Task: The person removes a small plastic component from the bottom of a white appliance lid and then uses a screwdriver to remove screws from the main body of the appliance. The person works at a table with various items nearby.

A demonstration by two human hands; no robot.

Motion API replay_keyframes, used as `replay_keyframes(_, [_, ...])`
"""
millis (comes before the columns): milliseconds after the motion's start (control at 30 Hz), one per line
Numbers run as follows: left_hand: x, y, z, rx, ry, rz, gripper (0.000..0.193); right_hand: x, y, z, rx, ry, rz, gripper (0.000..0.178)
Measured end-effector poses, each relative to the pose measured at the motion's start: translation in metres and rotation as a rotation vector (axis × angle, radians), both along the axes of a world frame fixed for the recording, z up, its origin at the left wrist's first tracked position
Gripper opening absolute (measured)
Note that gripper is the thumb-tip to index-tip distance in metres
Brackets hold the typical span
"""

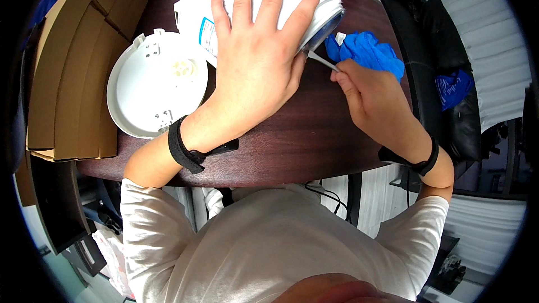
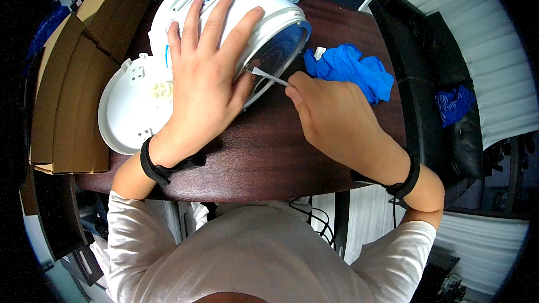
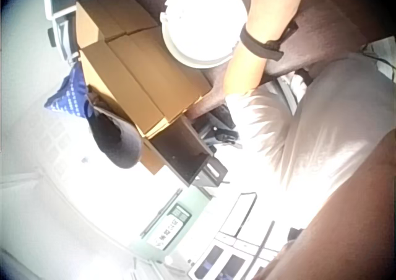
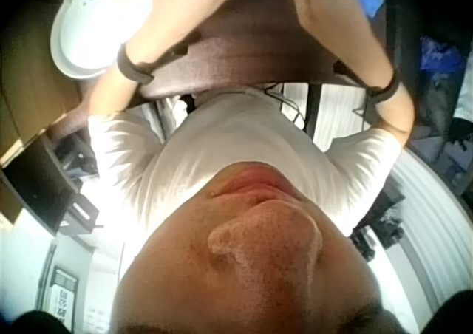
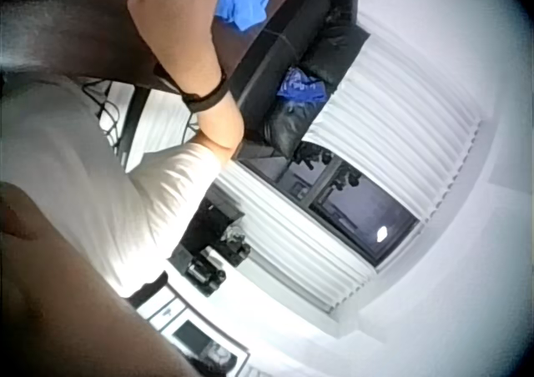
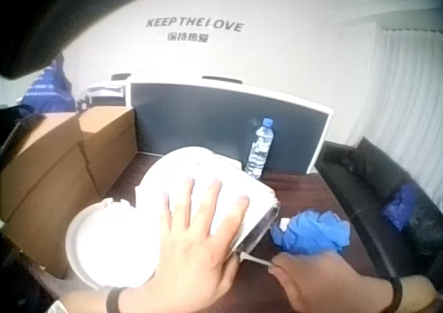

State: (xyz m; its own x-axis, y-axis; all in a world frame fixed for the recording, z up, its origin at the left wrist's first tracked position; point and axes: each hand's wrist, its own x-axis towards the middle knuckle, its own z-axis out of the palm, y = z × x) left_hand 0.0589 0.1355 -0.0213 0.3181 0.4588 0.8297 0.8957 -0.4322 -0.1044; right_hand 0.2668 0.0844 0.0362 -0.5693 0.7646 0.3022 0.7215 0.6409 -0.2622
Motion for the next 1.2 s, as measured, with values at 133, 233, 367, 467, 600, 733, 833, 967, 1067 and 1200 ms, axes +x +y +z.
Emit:
replay_keyframes(133, [0.0, -0.002, 0.002, -0.005, 0.011, 0.004, 0.077, -0.002, -0.001, 0.003, -0.062, 0.02, 0.001, 0.012])
replay_keyframes(233, [0.0, -0.001, 0.0, 0.021, 0.022, 0.011, 0.077, 0.0, 0.0, 0.001, -0.17, 0.102, 0.03, 0.012])
replay_keyframes(367, [0.0, -0.001, 0.0, 0.015, 0.022, 0.011, 0.076, 0.0, 0.001, 0.01, -0.652, 0.265, 0.02, 0.019])
replay_keyframes(467, [0.001, -0.001, 0.001, 0.012, 0.013, -0.001, 0.075, 0.005, 0.006, 0.022, -1.405, 0.602, -0.046, 0.027])
replay_keyframes(600, [0.0, 0.005, -0.002, 0.05, 0.015, -0.028, 0.074, 0.006, 0.003, 0.016, -1.422, 0.694, -0.01, 0.03])
replay_keyframes(733, [0.0, 0.0, 0.002, 0.015, 0.025, -0.024, 0.073, 0.011, 0.001, 0.0, -0.51, 0.303, 0.078, 0.021])
replay_keyframes(833, [0.0, 0.001, 0.003, 0.016, 0.026, -0.025, 0.072, 0.01, -0.001, -0.003, -0.136, 0.107, 0.063, 0.015])
replay_keyframes(967, [0.002, 0.001, 0.0, 0.029, 0.018, -0.012, 0.073, 0.007, 0.002, -0.001, -0.079, 0.039, 0.01, 0.014])
replay_keyframes(1067, [0.007, -0.022, 0.021, -0.194, -0.082, -0.05, 0.074, 0.006, 0.003, -0.005, -0.025, 0.053, 0.022, 0.012])
replay_keyframes(1200, [0.001, -0.005, 0.006, -0.054, -0.003, -0.032, 0.074, 0.005, 0.002, -0.001, -0.006, 0.033, 0.026, 0.011])
